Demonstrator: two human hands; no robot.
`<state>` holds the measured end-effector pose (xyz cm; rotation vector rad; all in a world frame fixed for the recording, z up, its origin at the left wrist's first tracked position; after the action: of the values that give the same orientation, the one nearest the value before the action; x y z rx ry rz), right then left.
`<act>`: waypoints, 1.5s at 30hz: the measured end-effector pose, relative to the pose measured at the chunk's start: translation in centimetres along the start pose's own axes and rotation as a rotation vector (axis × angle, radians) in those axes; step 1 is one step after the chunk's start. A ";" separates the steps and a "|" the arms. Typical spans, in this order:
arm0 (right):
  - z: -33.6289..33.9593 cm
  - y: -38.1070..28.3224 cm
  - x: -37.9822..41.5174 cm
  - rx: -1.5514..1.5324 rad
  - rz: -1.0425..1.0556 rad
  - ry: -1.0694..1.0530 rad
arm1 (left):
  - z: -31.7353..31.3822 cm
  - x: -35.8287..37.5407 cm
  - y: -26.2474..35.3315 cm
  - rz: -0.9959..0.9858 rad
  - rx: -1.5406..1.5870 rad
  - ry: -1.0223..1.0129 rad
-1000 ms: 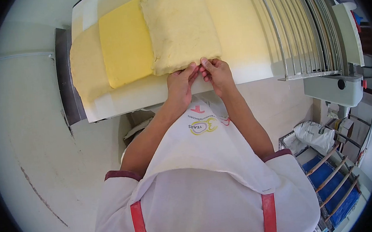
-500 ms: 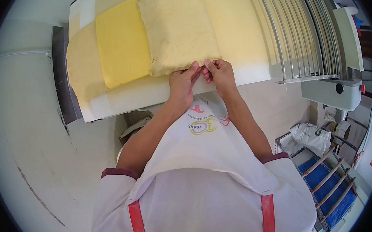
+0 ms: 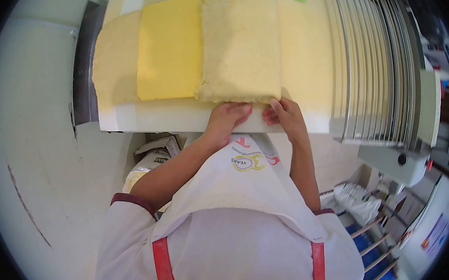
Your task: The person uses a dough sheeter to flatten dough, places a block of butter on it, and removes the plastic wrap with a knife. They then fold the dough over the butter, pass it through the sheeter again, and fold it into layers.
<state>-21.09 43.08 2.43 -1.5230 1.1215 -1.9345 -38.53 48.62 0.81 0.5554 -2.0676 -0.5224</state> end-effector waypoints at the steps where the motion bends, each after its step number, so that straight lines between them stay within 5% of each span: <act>1: 0.4 -0.3 -0.3 0.028 0.006 -0.025 | 0.9 0.9 0.2 0.050 -0.022 0.022; 6: 1.2 0.1 -1.5 0.158 0.044 -0.092 | 9.7 6.1 3.3 0.046 -0.179 0.162; 11: 4.3 -5.8 -2.2 0.745 -0.115 -0.200 | 22.8 11.8 9.3 -0.257 -0.078 0.680; 13: 4.6 -12.2 -4.0 1.085 0.093 -0.020 | 27.7 12.3 12.4 -0.464 -0.087 0.835; 15: -1.1 -20.0 -6.4 1.078 0.533 0.193 | 29.5 11.0 16.1 -0.648 -0.231 0.948; 16: -6.4 -23.3 -7.7 0.990 0.785 0.195 | 29.7 10.1 17.6 -0.626 -0.263 0.945; 17: -12.3 -26.0 -8.5 0.723 0.718 0.010 | 29.5 9.0 19.1 -0.604 -0.298 0.940; 20: -27.5 -27.3 -16.0 0.892 0.876 -0.340 | 29.2 7.6 22.4 -0.436 -0.337 0.973; 22: -35.8 -25.0 -22.1 1.127 1.306 -0.392 | 30.2 6.9 23.8 -0.285 -0.305 0.899; 24: -41.8 -23.1 -25.6 1.251 1.210 -0.462 | 31.8 5.7 24.9 -0.145 -0.224 0.726; 26: -45.1 -24.1 -26.6 1.378 0.956 -0.605 | 31.1 5.6 25.9 -0.207 -0.282 0.730; 30: -47.3 -27.0 -25.7 1.357 0.407 -0.951 | 30.4 4.7 23.9 -0.501 -0.271 0.743; 33: -47.2 -25.5 -28.1 1.251 0.648 -1.054 | 29.6 4.7 23.9 -0.440 -0.223 0.813; 36: -47.4 -25.8 -28.0 1.260 0.683 -1.152 | 29.4 4.4 24.3 -0.456 0.017 0.729; 39: -47.4 -28.6 -29.6 1.268 0.965 -1.166 | 29.5 6.3 24.3 -0.459 0.076 0.574; 43: -41.4 -35.0 -25.7 1.159 0.853 -1.203 | 22.0 11.1 26.2 -0.615 -0.094 0.667; 45: -36.4 -36.7 -24.5 1.214 1.122 -1.106 | 16.8 12.4 26.1 -0.679 -0.238 0.660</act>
<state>-42.75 94.52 14.91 -0.6642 0.0459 -0.4707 -63.79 65.24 15.16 1.1188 -1.1460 -0.8241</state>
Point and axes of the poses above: each hand's wrist, its own x-axis away from the middle knuckle, its own z-axis out of the back of the hand, y = z × x, the point moved 2 cm from there along -x, towards the middle knuckle, and after that the axes turned 3 degrees about x, right-handed, at the moved point
